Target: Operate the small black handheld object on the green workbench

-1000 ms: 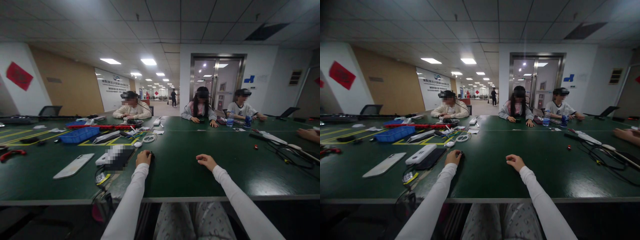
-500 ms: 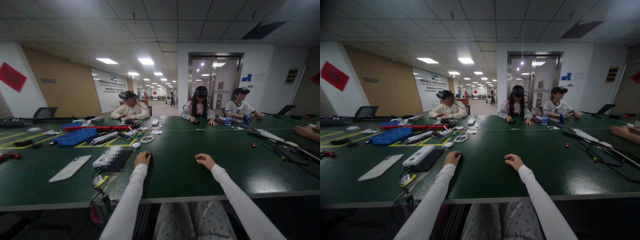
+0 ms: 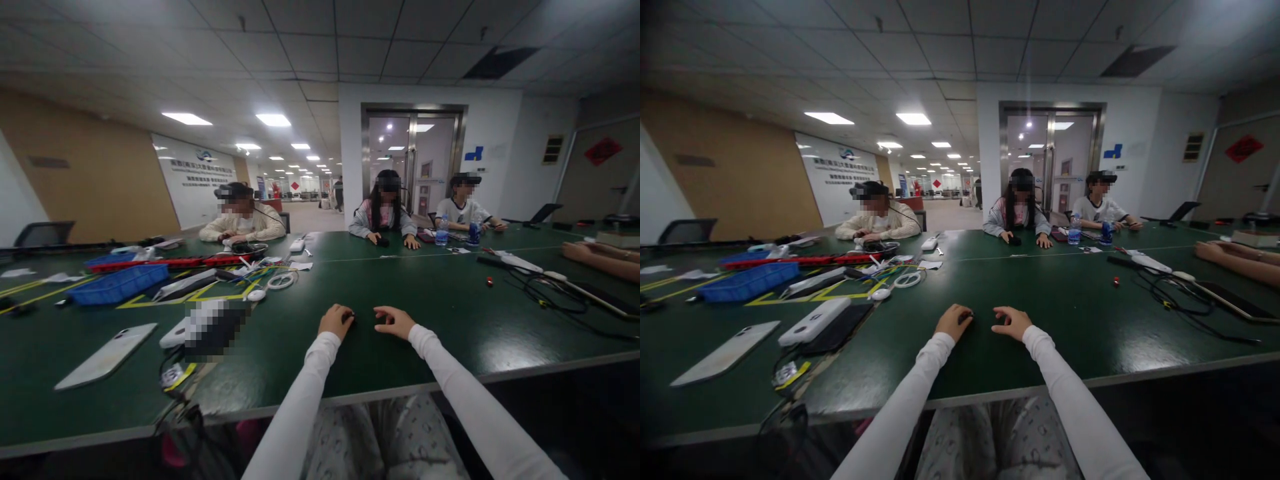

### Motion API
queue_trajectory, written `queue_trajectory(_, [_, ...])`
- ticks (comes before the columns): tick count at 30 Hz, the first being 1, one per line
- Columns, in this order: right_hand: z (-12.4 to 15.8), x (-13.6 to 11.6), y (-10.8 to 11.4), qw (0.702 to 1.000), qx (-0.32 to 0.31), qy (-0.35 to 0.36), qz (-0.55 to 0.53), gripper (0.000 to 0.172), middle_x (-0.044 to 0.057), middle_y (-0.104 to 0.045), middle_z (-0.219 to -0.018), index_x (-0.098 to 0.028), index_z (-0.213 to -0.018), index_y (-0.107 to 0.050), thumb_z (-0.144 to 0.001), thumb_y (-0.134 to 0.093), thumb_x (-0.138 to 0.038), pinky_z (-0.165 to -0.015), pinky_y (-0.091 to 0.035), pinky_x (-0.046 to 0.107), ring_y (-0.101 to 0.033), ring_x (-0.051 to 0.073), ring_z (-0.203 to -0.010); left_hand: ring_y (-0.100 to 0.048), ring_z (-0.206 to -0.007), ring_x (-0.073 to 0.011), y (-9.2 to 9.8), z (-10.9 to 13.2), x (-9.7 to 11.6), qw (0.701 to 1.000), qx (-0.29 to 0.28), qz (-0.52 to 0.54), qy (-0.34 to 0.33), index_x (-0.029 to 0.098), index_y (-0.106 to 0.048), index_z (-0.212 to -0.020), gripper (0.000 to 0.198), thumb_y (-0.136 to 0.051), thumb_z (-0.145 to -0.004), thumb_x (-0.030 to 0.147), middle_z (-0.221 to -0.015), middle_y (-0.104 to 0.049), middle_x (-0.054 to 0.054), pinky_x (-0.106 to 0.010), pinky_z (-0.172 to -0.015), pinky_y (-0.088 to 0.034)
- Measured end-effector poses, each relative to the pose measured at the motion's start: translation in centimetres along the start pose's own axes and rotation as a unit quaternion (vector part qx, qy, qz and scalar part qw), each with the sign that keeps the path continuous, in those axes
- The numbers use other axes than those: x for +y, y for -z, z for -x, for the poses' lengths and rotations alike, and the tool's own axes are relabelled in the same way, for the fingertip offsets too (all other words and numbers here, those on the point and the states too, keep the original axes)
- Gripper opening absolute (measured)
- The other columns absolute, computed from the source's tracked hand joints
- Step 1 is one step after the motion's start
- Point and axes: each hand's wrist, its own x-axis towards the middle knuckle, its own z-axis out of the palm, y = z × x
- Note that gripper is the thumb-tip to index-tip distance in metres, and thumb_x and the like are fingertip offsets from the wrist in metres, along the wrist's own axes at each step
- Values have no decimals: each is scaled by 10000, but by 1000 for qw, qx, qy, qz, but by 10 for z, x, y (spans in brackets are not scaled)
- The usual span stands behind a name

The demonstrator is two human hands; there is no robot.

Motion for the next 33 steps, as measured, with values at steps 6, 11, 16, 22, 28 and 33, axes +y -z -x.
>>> queue_trajectory(6, [1,-9,5,996,-13,27,81,671,27,-581,-1025,-295,-1216,-483,-609,-689,-491,-734,-423,323,-507,132,-695,-550,-891,-160,-28,-6,42,993,-31,80,-76,213,-634,-882,168,-572,-726,223,-935,-574,-53,-305,-827,-435])
queue_trajectory(11, [0,-11,6,996,-13,19,85,624,17,-573,-985,-303,-1171,-521,-603,-692,-499,-725,-410,315,-507,133,-697,-554,-876,-158,-26,-6,40,989,28,135,-56,187,-593,-863,133,-546,-742,215,-905,-582,-50,-317,-830,-440])
queue_trajectory(16, [1,-10,6,998,-9,8,68,586,11,-569,-975,-312,-1140,-541,-599,-708,-462,-719,-400,314,-499,131,-699,-564,-929,-158,-14,-8,35,966,179,187,28,183,-513,-963,189,-455,-806,270,-987,-592,-66,-319,-846,-440])
queue_trajectory(22, [1,-9,6,998,-9,7,60,602,14,-576,-1007,-307,-1141,-539,-586,-715,-461,-730,-413,324,-505,136,-706,-583,-957,-145,-12,-5,39,972,81,222,4,212,-455,-999,184,-417,-830,275,-971,-632,-52,-307,-881,-422])
queue_trajectory(28, [-3,1,2,999,12,-2,-36,504,24,-608,-963,-252,-1127,-550,-681,-626,-473,-737,-445,320,-533,136,-711,-593,-908,-149,-18,-3,37,985,-38,159,-61,211,-495,-963,166,-438,-811,244,-949,-630,-44,-293,-833,-434])
queue_trajectory(33, [-6,10,0,992,41,-36,-116,475,45,-596,-927,-207,-1097,-562,-708,-594,-477,-720,-477,321,-567,167,-807,-575,-947,-164,15,-7,-22,996,8,68,52,187,-505,-986,188,-440,-816,232,-992,-615,-67,-299,-837,-423])
